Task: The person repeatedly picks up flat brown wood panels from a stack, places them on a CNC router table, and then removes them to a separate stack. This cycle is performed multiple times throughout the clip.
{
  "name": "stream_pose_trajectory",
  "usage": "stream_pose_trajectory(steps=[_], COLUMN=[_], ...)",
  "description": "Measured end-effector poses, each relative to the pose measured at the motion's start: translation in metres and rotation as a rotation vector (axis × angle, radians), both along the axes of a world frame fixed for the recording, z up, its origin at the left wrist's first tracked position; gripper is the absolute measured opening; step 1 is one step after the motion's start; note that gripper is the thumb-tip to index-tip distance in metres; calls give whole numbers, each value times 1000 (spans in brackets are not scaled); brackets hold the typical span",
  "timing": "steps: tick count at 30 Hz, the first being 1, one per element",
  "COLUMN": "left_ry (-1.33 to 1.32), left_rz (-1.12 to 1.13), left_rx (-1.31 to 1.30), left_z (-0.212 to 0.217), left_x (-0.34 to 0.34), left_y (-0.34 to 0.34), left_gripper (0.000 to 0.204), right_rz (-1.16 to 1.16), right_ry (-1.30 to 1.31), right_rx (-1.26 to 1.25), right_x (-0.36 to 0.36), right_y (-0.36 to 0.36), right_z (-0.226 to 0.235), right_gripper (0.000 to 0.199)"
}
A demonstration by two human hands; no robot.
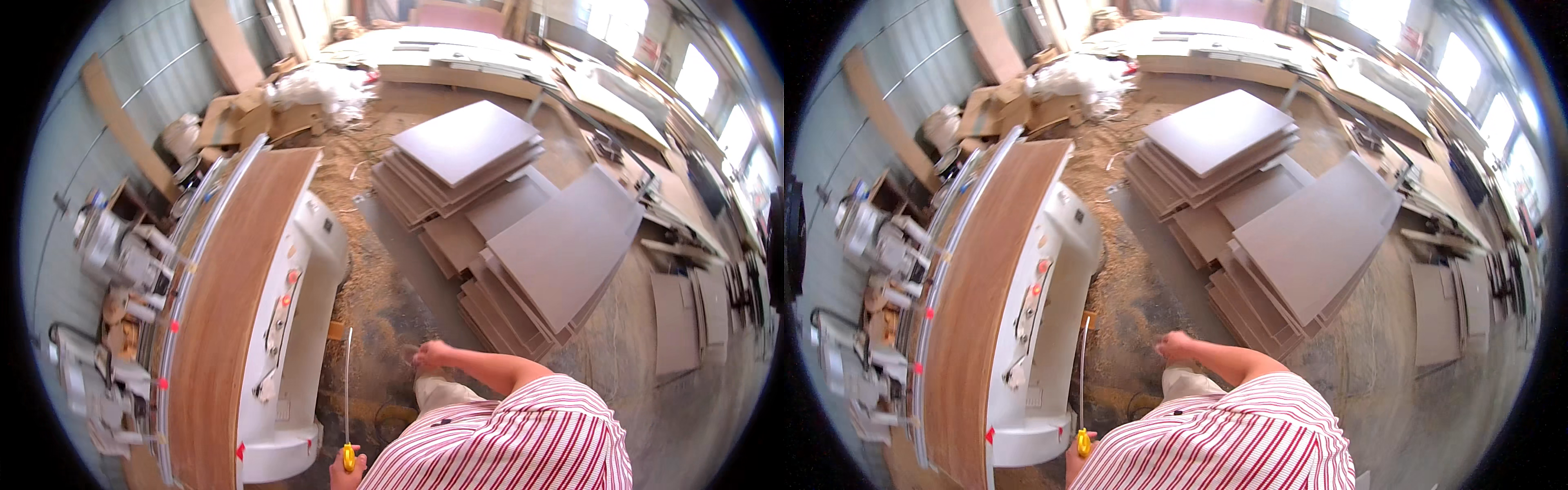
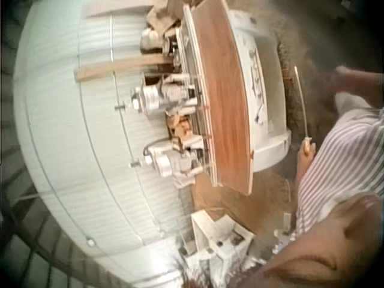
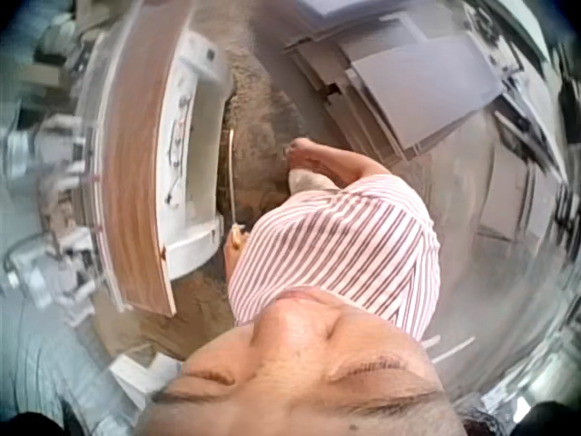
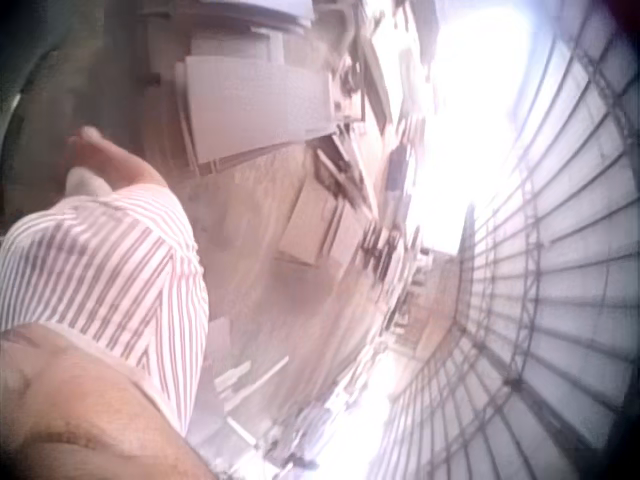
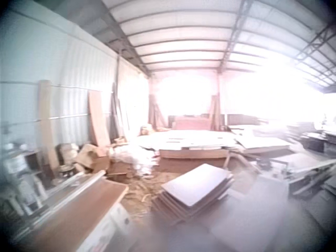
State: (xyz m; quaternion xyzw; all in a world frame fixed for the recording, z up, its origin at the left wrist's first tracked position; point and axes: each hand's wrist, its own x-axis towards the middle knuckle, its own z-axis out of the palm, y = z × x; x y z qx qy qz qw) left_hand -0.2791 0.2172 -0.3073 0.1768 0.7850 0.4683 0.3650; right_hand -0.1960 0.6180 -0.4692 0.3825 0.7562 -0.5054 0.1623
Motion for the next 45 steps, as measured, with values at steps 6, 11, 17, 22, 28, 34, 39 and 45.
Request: stream_pose_trajectory(steps=[6, 11, 17, 22, 28, 34, 39, 45], left_ry=[163, 392, 266, 91, -92, -101, -146, -12], left_rz=[-335, -482, -562, -572, -683, -824, -1048, -1618], left_rx=[-172, -102, -170, -303, -260, -235, -250, -280], left_z=[50, 33, 39, 25, 18, 2, 34, 19], left_x=[-78, -130, -179, -208, -238, -274, -255, -233], left_y=[219, 372, 483, 521, 540, 558, 578, 601], left_gripper=[22, 21, 27, 27, 34, 24, 17, 18], right_rz=[-817, -1190, -1333, -1479, -1644, -1744, -1353, -1552], right_ry=[526, 683, 268, 510, 676, 708, 446, -108], right_rx=[-108, -165, 183, -198, -208, -123, 45, 1087], right_x=[-15, -83, -123, -146, -134, -117, -114, 80], right_y=[247, 427, 567, 603, 566, 510, 392, 230], right_z=[3, -23, -58, -54, -42, -52, -20, 38], right_gripper=[24, 24, 35, 47, 48, 44, 43, 47])
